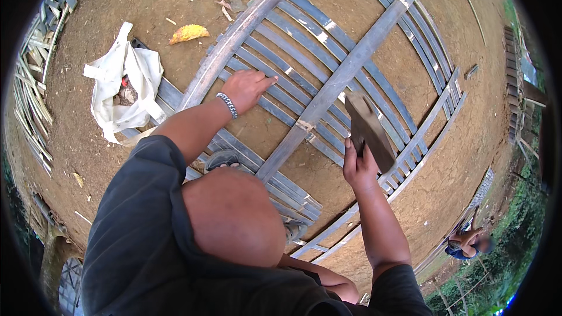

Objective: The person places a bamboo strip onto a lattice frame and secures it by using an axe to hammer in small pins or nails.

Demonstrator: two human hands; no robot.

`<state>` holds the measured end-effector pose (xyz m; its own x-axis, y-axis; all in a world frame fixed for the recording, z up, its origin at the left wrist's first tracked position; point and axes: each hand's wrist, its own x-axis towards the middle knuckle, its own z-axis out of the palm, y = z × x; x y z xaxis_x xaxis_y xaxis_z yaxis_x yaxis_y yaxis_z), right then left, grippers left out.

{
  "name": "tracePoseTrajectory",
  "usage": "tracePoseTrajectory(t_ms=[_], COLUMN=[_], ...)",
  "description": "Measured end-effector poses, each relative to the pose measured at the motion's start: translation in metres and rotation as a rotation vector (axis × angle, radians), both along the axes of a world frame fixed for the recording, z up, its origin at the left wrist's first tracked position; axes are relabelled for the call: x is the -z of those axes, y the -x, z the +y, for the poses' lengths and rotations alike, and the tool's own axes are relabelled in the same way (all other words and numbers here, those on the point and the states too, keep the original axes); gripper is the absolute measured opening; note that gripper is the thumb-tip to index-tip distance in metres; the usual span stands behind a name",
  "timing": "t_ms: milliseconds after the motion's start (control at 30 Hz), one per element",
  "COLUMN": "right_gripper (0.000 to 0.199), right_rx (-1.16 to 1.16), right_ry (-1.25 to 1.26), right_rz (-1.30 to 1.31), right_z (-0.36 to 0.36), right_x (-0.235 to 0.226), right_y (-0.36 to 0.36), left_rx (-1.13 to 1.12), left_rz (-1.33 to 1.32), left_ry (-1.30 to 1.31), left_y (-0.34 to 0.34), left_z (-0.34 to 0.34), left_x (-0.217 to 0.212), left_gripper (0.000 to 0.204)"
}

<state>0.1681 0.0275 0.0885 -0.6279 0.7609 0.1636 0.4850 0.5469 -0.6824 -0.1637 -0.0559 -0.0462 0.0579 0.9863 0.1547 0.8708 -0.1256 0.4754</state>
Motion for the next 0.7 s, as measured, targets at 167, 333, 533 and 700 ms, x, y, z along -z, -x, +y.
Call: tracePoseTrajectory(t_ms=[167,333,533,700], right_gripper=[0.065,0.05,0.057,0.078], right_rx=[-0.075,0.026,-0.005,-0.048], right_ry=[-0.029,0.145,-0.009,0.143], right_rz=[-0.209,-0.409,0.022,-0.578], right_z=[-0.007,-0.001,-0.012,-0.004], right_x=[0.025,0.011,0.025,0.027], right_y=[-0.006,-0.003,-0.002,-0.002], left_rx=[0.024,0.029,0.013,0.049], left_rz=[-0.008,0.046,-0.004,0.054], left_ry=[-0.015,0.127,-0.002,0.186], left_y=[-0.006,-0.005,-0.003,-0.005], left_z=[0.009,0.006,0.004,0.01], left_x=[0.001,-0.01,0.0,-0.008], left_gripper=[0.044,0.037,0.046,0.045])
